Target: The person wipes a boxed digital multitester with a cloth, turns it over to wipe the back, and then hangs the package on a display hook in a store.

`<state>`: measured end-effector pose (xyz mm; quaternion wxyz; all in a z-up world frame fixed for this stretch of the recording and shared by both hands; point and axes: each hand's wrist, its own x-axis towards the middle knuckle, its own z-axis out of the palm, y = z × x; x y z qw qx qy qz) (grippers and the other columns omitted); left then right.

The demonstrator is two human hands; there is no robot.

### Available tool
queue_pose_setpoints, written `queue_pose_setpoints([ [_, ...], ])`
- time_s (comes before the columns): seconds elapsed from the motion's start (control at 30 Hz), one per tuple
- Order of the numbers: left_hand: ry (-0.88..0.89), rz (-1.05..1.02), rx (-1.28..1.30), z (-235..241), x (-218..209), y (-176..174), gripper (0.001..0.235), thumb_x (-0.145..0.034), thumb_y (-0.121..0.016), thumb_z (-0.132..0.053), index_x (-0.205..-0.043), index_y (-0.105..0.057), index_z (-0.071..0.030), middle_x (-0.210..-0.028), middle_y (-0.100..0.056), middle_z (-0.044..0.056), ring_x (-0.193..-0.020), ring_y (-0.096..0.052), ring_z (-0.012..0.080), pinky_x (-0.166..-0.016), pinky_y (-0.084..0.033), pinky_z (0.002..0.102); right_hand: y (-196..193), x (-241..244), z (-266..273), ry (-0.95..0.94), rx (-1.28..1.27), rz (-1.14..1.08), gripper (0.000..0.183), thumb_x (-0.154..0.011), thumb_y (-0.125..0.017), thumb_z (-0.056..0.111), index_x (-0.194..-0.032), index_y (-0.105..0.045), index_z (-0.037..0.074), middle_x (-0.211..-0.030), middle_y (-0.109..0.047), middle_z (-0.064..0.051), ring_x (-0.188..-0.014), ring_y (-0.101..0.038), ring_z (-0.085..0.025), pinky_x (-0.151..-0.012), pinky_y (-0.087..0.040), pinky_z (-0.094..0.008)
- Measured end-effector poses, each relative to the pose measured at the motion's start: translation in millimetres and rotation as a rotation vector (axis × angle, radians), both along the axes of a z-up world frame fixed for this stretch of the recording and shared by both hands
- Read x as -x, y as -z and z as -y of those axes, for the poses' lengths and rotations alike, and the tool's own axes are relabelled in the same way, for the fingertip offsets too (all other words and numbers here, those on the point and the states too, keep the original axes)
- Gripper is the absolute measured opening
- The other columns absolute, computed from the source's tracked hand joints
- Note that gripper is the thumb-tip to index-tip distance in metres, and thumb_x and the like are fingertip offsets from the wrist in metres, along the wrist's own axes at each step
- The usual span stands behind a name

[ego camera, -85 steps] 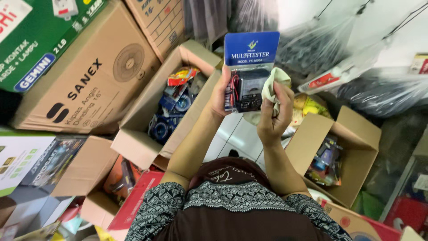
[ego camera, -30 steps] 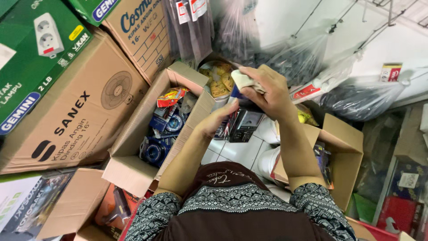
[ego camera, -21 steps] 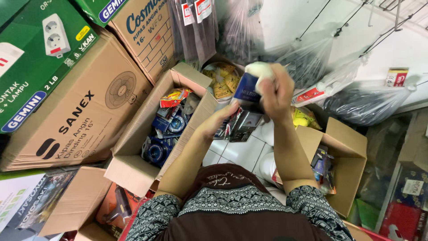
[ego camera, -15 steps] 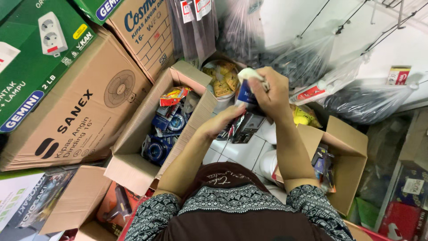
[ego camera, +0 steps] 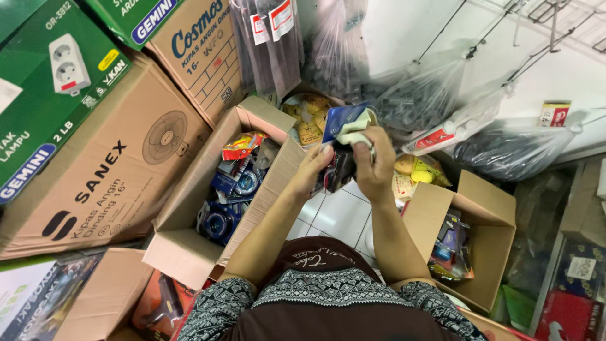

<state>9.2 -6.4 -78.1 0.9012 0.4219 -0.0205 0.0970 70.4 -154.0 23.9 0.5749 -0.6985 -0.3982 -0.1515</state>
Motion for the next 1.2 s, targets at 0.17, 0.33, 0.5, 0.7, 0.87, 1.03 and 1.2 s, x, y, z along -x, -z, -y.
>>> queue_pose_setpoints([
  [0.17,-0.039,0.093,0.047,2,6,-13,0.06,-0.092,-0.066,-0.044,-0.136,-0.053,-0.004,-0.125,-0.067,0.0,-0.113,-0.065,0.0101,-0.1,-0.053,0.027,18,-15,12,0.007,-0.406,-0.36,0.021,-0.119,-0.051,0.019,-0.124,-0.065,0.004,-0.104,-0.065,-0.003,-0.091,-0.056,-0.006,-0.082,-0.046,-0.02],
  [0.33,-0.11,0.162,0.103,3,0,-1,0.06,-0.107,-0.067,-0.039,-0.145,-0.05,0.004,-0.124,-0.064,0.012,-0.108,-0.062,0.0182,-0.091,-0.05,0.031,30,16,-2,-0.242,-0.264,-0.505,0.039,-0.112,-0.05,0.023,-0.146,-0.05,0.003,-0.131,-0.059,-0.002,-0.11,-0.055,-0.006,-0.095,-0.045,-0.02],
  [0.5,-0.067,0.252,0.192,-1,12,-46,0.066,-0.107,-0.056,-0.047,-0.148,-0.048,0.004,-0.139,-0.062,0.014,-0.126,-0.062,0.0229,-0.109,-0.051,0.037,47,4,3,-0.36,-0.254,-0.796,0.036,-0.112,-0.051,0.023,-0.14,-0.055,0.001,-0.112,-0.065,-0.004,-0.095,-0.059,-0.009,-0.082,-0.048,-0.022],
  [0.7,-0.272,0.268,0.166,-24,10,-76,0.064,-0.108,-0.047,-0.049,-0.149,-0.046,0.0,-0.14,-0.059,0.012,-0.127,-0.061,0.0226,-0.109,-0.051,0.039,69,-4,23,-0.307,-0.172,-0.762,0.035,-0.111,-0.055,0.025,-0.132,-0.061,-0.001,-0.103,-0.067,-0.008,-0.086,-0.059,-0.014,-0.077,-0.046,-0.029],
  [0.87,-0.422,-0.29,0.073,1,-15,-43,0.054,-0.117,-0.049,-0.044,-0.136,-0.048,0.007,-0.105,-0.046,0.021,-0.082,-0.039,0.0334,-0.07,-0.038,0.048,35,22,7,-0.185,-0.132,0.003,0.036,-0.11,-0.053,0.021,-0.141,-0.053,0.002,-0.145,-0.048,-0.019,-0.135,-0.051,-0.03,-0.112,-0.049,-0.041],
  [1.03,-0.34,-0.061,0.206,18,-13,-55,0.039,-0.105,-0.05,-0.045,-0.128,-0.055,-0.013,-0.114,-0.062,0.006,-0.101,-0.065,0.0147,-0.089,-0.056,0.031,8,45,-14,-0.022,0.238,0.246,0.042,-0.096,-0.062,0.003,-0.137,-0.059,-0.003,-0.15,-0.046,-0.025,-0.138,-0.045,-0.047,-0.118,-0.035,-0.054],
  [1.2,-0.388,-0.106,0.264,6,-17,-63,0.043,-0.106,-0.049,-0.051,-0.127,-0.055,-0.013,-0.104,-0.061,0.008,-0.09,-0.067,0.0188,-0.078,-0.058,0.036,20,50,-5,-0.068,0.223,0.314,0.036,-0.092,-0.068,0.001,-0.128,-0.062,0.001,-0.144,-0.049,-0.024,-0.132,-0.05,-0.043,-0.113,-0.04,-0.051],
])
